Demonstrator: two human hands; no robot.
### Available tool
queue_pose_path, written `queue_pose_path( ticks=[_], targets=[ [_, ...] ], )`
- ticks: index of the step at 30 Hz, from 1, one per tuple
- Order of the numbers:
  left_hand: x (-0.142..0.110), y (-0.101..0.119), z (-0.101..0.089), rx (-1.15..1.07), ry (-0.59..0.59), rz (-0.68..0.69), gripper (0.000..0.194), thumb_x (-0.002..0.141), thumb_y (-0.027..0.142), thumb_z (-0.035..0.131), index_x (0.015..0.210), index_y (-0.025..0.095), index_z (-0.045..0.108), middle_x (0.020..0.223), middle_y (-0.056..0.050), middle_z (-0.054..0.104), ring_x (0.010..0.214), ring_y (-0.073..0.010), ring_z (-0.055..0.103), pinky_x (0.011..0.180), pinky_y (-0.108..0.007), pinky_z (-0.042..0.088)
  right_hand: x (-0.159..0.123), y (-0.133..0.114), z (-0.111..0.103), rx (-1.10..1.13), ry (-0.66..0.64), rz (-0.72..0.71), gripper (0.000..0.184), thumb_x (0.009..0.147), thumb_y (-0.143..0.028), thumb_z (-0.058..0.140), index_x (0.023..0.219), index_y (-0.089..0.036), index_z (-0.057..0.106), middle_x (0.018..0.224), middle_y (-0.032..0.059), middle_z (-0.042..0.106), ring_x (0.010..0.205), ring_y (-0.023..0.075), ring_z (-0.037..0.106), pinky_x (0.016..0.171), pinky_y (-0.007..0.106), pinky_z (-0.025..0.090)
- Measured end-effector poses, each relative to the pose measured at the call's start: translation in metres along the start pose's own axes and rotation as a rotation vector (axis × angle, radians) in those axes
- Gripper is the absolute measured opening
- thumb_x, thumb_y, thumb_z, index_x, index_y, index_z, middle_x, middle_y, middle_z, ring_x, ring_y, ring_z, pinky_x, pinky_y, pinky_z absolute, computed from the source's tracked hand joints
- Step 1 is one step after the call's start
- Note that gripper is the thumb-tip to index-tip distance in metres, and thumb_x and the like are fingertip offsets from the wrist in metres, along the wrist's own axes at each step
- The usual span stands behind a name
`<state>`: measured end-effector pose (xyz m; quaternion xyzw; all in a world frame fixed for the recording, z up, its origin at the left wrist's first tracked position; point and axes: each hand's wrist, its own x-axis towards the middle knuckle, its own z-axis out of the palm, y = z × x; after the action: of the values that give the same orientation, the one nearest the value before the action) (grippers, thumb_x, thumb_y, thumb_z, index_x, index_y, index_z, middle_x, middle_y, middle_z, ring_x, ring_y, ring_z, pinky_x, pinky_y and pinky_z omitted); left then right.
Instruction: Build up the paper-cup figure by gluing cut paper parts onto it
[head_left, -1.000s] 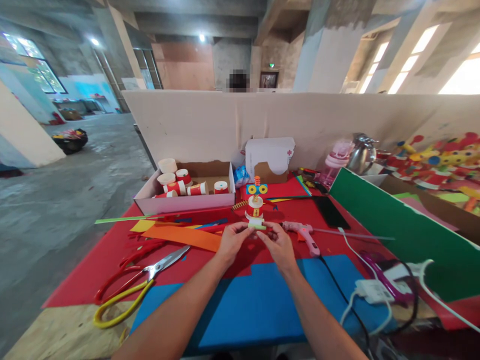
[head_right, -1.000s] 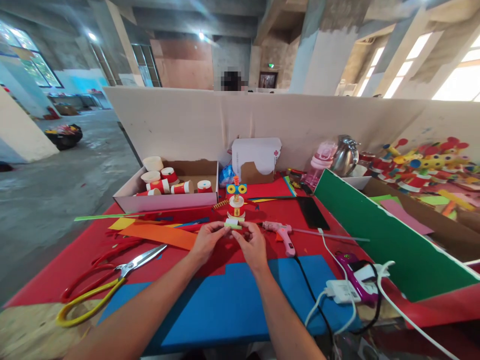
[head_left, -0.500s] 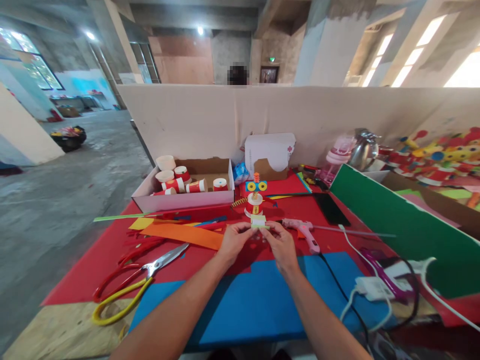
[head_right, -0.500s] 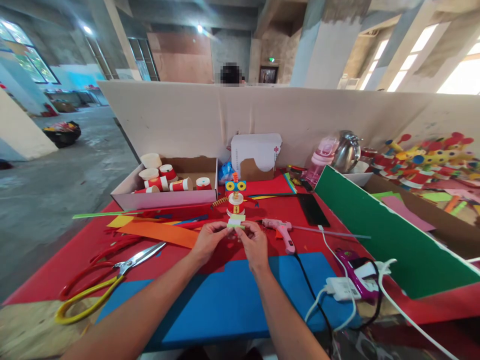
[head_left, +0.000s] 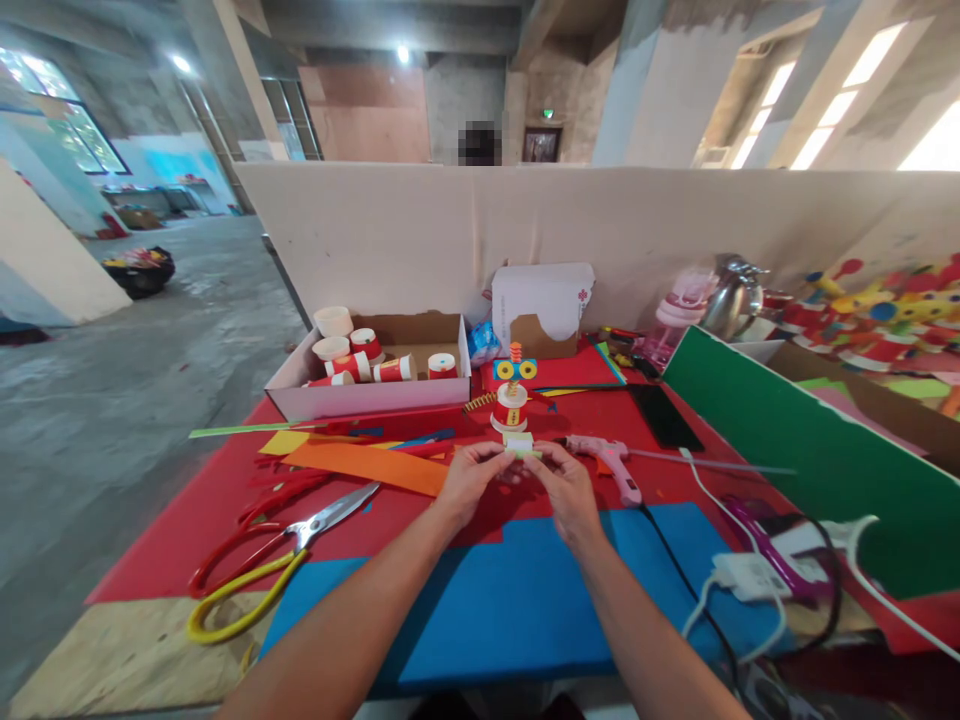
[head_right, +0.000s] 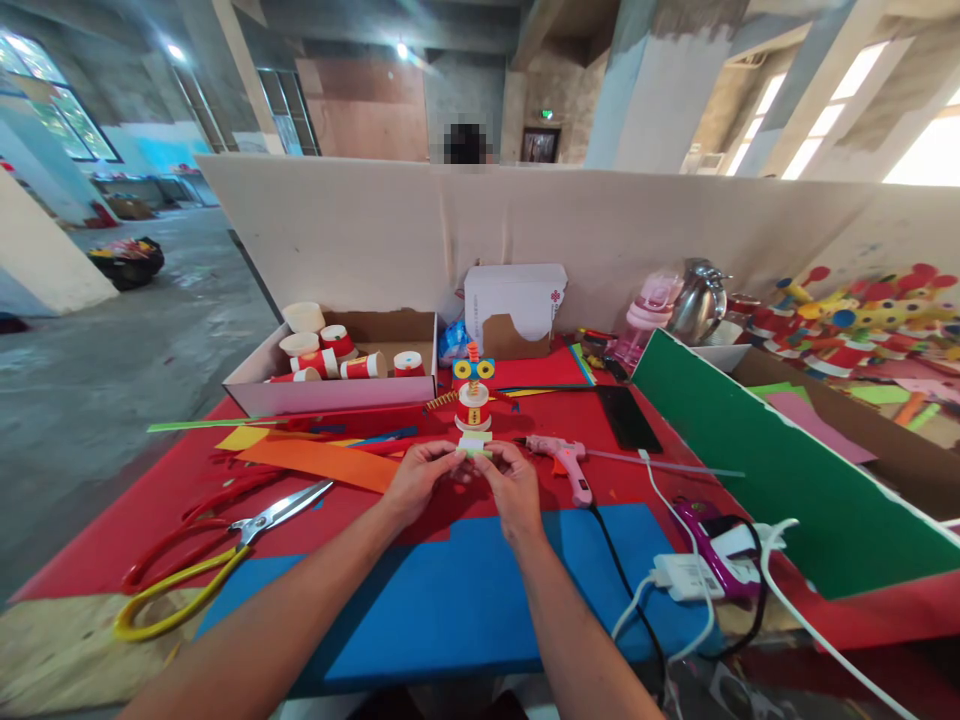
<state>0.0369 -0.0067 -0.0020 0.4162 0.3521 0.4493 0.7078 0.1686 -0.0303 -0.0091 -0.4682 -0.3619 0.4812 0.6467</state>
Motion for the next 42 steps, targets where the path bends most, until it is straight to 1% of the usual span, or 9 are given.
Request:
queue_pose_path(
  ticks=[8,14,19,22,27,29,34,38,42],
  targets=[
    [-0.001,0.001,0.001,-0.012,0.002,-0.015,0.039,0.055,0.044,0.081,0.071,0.011,0.069,0.062,-0.005,0.068,0.055,-0.0138,0.061,0.053,-0.024,0.048,0.000,-0.001,-0.002,0.029,-0.004,0.040,0.033,0.049,-0.040,0.084,0.070,-0.020,0.069,0.075,0.0002,0.065,0.064,0.0140,0.056,0.067,0.029,0.049],
    [0.001,0.006,-0.002,0.103,-0.020,0.070,0.041,0.056,0.049,0.079,0.071,0.012,0.069,0.061,-0.003,0.067,0.053,-0.0120,0.059,0.055,-0.025,0.047,0.002,-0.001,-0.004,0.050,0.007,0.022,0.034,0.049,-0.042,0.084,0.070,-0.020,0.069,0.075,0.0004,0.064,0.065,0.0139,0.055,0.067,0.029,0.049],
    [0.010,0.012,-0.018,0.080,0.178,0.142,0.044,0.063,0.056,0.071,0.070,0.014,0.059,0.055,0.001,0.060,0.042,-0.0059,0.047,0.041,-0.018,0.036,0.000,-0.004,-0.005,-0.008,0.002,-0.085,0.031,0.054,-0.044,0.082,0.069,-0.021,0.069,0.089,0.0030,0.060,0.075,0.0171,0.057,0.066,0.030,0.052],
    [0.011,0.015,-0.023,0.191,0.223,-0.005,0.049,0.068,0.063,0.063,0.064,0.016,0.051,0.054,-0.001,0.061,0.037,-0.0063,0.046,0.034,-0.017,0.029,-0.003,-0.006,-0.005,-0.078,-0.061,-0.177,0.025,0.060,-0.043,0.078,0.069,-0.021,0.069,0.092,0.0049,0.059,0.084,0.0194,0.058,0.071,0.031,0.052],
    [0.005,0.017,-0.018,0.268,0.010,-0.286,0.063,0.069,0.076,0.049,0.066,0.013,0.057,0.059,-0.008,0.066,0.034,-0.0095,0.049,0.030,-0.019,0.024,-0.008,-0.009,-0.004,-0.130,-0.124,-0.282,0.019,0.067,-0.040,0.074,0.070,-0.022,0.068,0.093,0.0062,0.060,0.088,0.0200,0.058,0.078,0.033,0.050],
    [0.004,0.014,-0.015,0.180,-0.011,-0.242,0.061,0.063,0.074,0.058,0.069,0.013,0.060,0.055,-0.005,0.063,0.036,-0.0097,0.050,0.032,-0.019,0.027,-0.009,-0.010,-0.004,-0.150,-0.160,-0.277,0.018,0.068,-0.039,0.073,0.070,-0.022,0.068,0.094,0.0066,0.060,0.089,0.0205,0.058,0.079,0.033,0.049],
    [0.009,0.009,-0.015,0.012,0.147,0.067,0.039,0.054,0.047,0.080,0.067,0.014,0.063,0.054,0.002,0.059,0.045,-0.0067,0.048,0.045,-0.020,0.037,-0.009,-0.010,-0.003,-0.268,-0.224,-0.248,0.018,0.067,-0.040,0.073,0.067,-0.023,0.069,0.094,0.0065,0.059,0.091,0.0215,0.058,0.083,0.034,0.048],
    [0.011,0.012,-0.018,0.161,0.192,0.224,0.027,0.058,0.037,0.077,0.065,0.014,0.066,0.061,0.001,0.063,0.056,-0.0100,0.052,0.055,-0.022,0.042,-0.006,-0.005,-0.006,-0.374,-0.153,-0.266,0.016,0.067,-0.039,0.072,0.067,-0.023,0.070,0.095,0.0066,0.059,0.093,0.0223,0.057,0.085,0.035,0.047],
    [0.009,0.012,-0.015,0.365,0.172,0.365,0.016,0.064,0.032,0.070,0.065,0.016,0.068,0.067,0.000,0.066,0.065,-0.0134,0.056,0.064,-0.024,0.044,-0.003,0.000,-0.008,-0.315,-0.089,-0.182,0.019,0.064,-0.040,0.073,0.067,-0.022,0.069,0.098,0.0076,0.063,0.091,0.0233,0.059,0.082,0.035,0.048]
  ],
)
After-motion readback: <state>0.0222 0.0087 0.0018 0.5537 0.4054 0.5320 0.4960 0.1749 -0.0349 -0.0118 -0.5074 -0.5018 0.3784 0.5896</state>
